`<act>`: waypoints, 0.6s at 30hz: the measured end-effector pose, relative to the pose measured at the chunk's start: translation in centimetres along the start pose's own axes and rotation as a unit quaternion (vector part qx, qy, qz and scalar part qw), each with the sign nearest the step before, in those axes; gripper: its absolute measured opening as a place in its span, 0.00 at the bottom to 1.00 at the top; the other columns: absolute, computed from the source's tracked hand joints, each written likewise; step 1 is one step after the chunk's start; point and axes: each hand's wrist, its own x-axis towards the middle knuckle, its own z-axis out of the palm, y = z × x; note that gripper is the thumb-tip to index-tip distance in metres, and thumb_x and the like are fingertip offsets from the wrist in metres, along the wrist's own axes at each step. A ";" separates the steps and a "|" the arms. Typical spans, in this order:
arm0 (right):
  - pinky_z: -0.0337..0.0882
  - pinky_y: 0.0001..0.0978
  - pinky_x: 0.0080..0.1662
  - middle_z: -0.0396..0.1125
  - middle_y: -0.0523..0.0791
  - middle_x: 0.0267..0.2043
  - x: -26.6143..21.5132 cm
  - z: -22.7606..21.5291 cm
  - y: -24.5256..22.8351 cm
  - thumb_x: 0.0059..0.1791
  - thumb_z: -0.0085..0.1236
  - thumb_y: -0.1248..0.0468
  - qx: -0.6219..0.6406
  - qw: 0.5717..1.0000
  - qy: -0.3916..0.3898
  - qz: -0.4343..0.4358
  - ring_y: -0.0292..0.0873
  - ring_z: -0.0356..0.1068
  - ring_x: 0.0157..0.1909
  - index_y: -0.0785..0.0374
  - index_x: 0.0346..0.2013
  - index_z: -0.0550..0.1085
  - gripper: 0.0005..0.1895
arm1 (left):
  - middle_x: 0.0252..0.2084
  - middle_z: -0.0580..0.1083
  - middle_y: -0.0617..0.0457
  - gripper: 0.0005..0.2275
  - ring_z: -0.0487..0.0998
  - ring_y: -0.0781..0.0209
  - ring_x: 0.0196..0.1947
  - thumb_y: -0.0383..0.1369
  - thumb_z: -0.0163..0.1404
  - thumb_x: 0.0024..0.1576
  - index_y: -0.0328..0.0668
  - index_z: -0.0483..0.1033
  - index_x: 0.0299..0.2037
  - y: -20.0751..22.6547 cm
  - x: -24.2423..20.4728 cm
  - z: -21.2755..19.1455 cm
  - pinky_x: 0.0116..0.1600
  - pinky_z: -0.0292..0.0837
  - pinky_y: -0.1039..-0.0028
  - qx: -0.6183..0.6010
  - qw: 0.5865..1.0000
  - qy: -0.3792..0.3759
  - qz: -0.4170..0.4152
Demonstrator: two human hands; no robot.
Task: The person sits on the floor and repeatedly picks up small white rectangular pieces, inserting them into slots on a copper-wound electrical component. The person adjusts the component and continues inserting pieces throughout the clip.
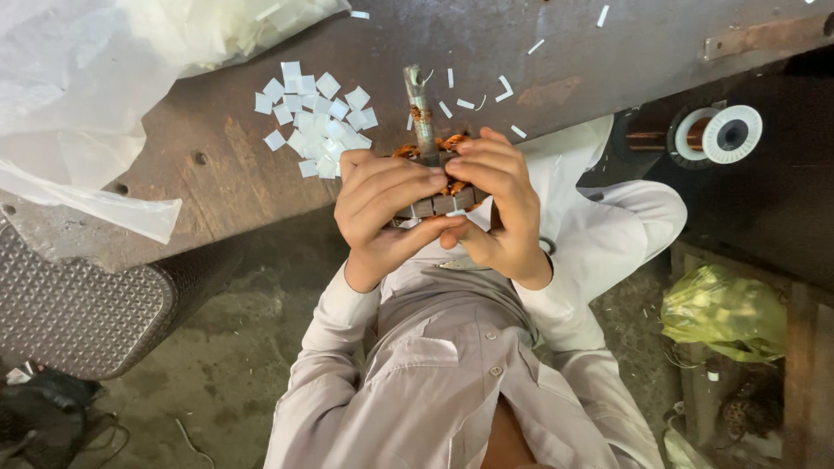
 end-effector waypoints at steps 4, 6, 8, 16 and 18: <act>0.64 0.56 0.70 0.69 0.48 0.55 -1.1 0.3 0.4 0.49 0.58 0.39 0.012 1.000 0.026 -0.012 0.52 0.70 0.62 0.65 0.54 0.71 0.34 | 0.42 0.79 0.58 0.20 0.78 0.60 0.39 0.42 0.72 0.46 0.44 0.80 0.43 -0.3 -0.9 0.6 0.48 0.63 0.67 0.015 0.999 0.013 0.025; 0.65 0.57 0.70 0.69 0.48 0.55 -1.0 0.3 0.3 0.50 0.57 0.38 0.007 0.999 0.028 -0.022 0.52 0.70 0.61 0.65 0.54 0.71 0.34 | 0.41 0.79 0.59 0.20 0.78 0.61 0.38 0.42 0.72 0.46 0.45 0.80 0.42 -0.5 -1.2 0.8 0.47 0.63 0.68 0.016 0.999 0.020 0.036; 0.65 0.59 0.71 0.69 0.48 0.54 -0.5 0.2 0.0 0.49 0.56 0.37 -0.003 0.999 0.024 -0.038 0.52 0.70 0.60 0.65 0.54 0.70 0.35 | 0.41 0.79 0.59 0.20 0.78 0.61 0.38 0.42 0.72 0.46 0.46 0.79 0.42 -0.7 -1.4 0.8 0.47 0.63 0.67 0.019 0.999 0.021 0.041; 0.68 0.38 0.48 0.73 0.48 0.40 7.1 -4.0 -0.5 0.58 0.50 0.55 0.038 0.989 -0.139 0.018 0.49 0.71 0.44 0.67 0.39 0.77 0.17 | 0.41 0.78 0.62 0.22 0.76 0.62 0.38 0.47 0.72 0.44 0.47 0.80 0.42 -1.2 -2.6 0.9 0.46 0.62 0.68 0.022 0.996 0.043 0.073; 0.68 0.33 0.48 0.73 0.46 0.41 11.0 -3.2 1.6 0.60 0.59 0.61 0.006 0.975 -0.220 0.007 0.44 0.72 0.43 0.67 0.43 0.77 0.10 | 0.41 0.78 0.61 0.22 0.76 0.62 0.39 0.46 0.72 0.45 0.47 0.80 0.43 -1.3 -3.0 0.9 0.46 0.62 0.68 0.010 0.997 0.051 0.061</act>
